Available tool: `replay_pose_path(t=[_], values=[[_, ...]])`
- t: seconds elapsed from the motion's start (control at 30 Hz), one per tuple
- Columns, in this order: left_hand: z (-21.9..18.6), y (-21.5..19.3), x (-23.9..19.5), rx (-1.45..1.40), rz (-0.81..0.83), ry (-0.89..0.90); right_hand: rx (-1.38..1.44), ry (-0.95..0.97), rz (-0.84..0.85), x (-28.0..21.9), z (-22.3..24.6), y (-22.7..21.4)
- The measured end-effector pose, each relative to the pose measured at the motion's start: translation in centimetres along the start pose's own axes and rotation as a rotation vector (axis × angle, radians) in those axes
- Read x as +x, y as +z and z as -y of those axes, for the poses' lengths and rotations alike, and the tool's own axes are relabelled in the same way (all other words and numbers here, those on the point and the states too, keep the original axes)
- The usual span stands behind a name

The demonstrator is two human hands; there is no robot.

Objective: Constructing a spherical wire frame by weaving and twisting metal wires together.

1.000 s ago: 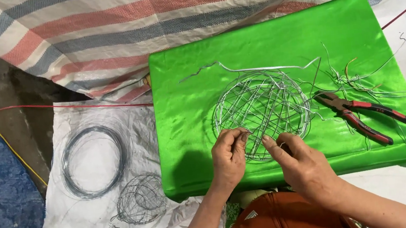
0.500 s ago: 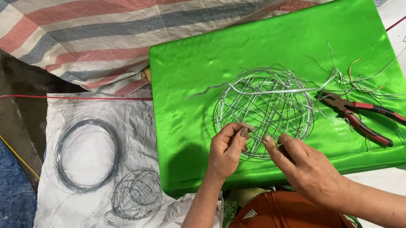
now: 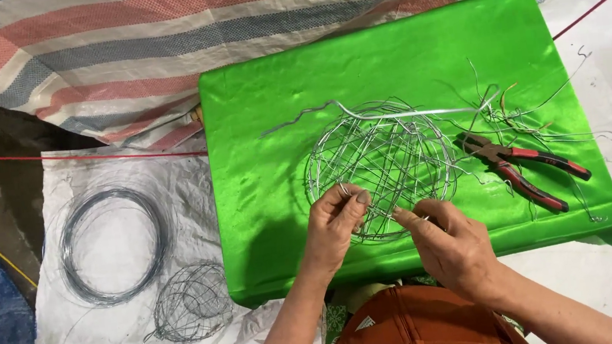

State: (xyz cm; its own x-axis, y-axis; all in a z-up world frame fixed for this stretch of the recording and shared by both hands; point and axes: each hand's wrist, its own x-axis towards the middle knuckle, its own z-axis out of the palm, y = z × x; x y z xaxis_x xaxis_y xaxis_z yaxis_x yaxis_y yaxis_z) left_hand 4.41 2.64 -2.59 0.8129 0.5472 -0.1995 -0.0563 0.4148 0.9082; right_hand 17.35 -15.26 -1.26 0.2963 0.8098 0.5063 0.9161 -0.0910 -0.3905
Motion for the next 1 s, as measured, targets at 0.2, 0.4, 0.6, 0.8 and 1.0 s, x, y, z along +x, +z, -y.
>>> replay_pose_path(t=[0.2,0.4,0.6,0.8,1.0], values=[[0.1,0.2,0.9,0.088,0.004,0.027,-0.056,0.000,-0.050,0.1,-0.6,0.2],[0.3,0.4,0.7,0.100,-0.118,-0.020,0.218,-0.040,-0.095,0.8,0.1,-0.8],[0.3,1.4,-1.8,0.319,-0.264,0.225,0.390,0.203,-0.292,-3.6,-1.0,-3.1],[0.1,0.3,-0.9,0.358,-0.606,0.423,0.629,0.926,-0.086,-2.9,-7.5,-3.3],[2.1,-0.8,0.6,0.249,-0.572,0.037,0.919,0.911,-0.228,-1.8,-9.1,-1.2]])
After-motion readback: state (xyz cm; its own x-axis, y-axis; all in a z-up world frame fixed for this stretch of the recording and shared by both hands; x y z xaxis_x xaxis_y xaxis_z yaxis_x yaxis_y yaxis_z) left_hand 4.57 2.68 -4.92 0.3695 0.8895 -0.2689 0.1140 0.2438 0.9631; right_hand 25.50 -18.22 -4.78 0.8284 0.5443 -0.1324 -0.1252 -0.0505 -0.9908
